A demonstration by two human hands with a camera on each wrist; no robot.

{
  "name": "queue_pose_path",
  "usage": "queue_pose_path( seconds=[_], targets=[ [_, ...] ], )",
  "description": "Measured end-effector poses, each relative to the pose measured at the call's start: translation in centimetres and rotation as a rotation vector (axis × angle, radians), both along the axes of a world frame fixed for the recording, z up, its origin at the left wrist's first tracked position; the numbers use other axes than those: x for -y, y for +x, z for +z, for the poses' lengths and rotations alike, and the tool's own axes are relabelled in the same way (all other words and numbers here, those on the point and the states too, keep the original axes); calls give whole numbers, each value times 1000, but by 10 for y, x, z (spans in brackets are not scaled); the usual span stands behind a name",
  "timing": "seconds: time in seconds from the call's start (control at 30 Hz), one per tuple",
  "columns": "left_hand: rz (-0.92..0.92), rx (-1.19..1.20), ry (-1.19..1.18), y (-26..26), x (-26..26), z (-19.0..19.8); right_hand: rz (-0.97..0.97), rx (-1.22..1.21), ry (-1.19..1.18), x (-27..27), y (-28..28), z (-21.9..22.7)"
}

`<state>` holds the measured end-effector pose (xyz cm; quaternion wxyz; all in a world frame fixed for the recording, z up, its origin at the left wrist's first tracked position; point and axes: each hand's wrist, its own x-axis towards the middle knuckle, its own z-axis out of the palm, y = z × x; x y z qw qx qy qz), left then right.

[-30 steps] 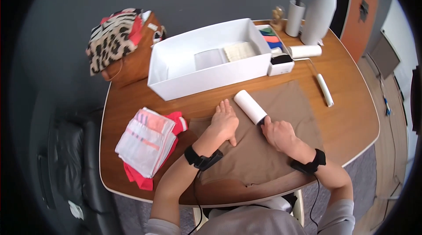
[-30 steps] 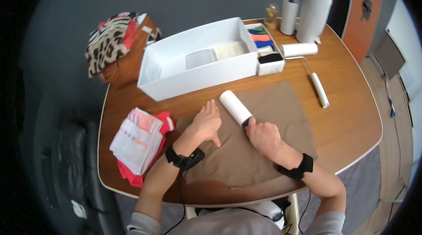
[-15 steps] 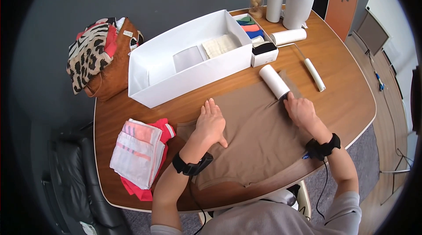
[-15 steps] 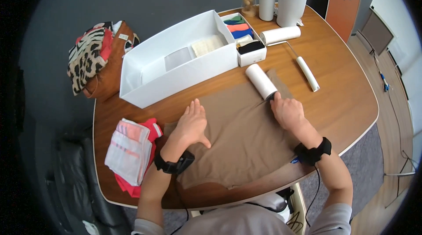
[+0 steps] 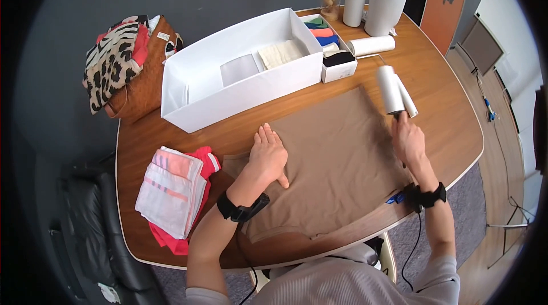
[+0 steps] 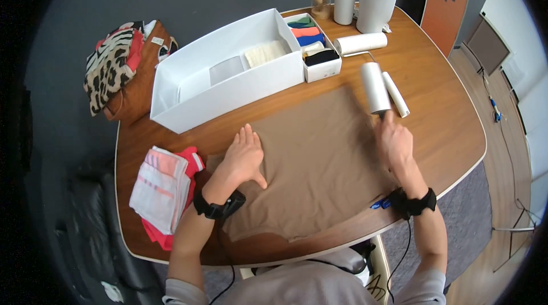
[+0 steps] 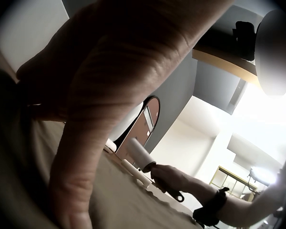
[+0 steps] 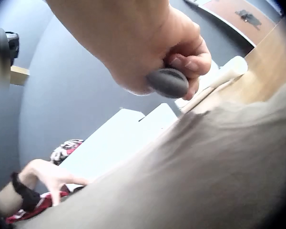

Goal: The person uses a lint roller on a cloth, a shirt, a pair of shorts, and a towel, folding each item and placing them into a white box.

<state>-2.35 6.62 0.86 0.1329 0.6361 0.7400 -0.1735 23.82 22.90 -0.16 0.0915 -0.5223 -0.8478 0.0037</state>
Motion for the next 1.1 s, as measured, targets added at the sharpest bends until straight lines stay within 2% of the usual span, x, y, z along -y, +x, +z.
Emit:
queue_pose_path(
  seconds=[0.07,0.13,0.17,0.3,0.4,0.67,0.93,1.1],
  targets=[
    [4,-8,-23,2,0,-2,250,-42,38,28,-13,10],
    [15,-6,-41,1,-2,-2,449,-23,-39,59,-30,13],
    [13,-3,-34,1,-2,-2,481,17,-147,73,-40,18],
    [15,2,-18,0,0,-5,591,96,-227,101,-54,2],
    [14,1,-15,1,0,-3,506,108,-135,91,-47,-2],
    [46,28,-25,1,-1,0,268,175,93,18,-6,-14],
    [46,25,-36,2,0,-1,214,142,85,-25,33,-21],
    [46,6,-16,1,1,-5,225,43,79,4,33,8]
  ],
)
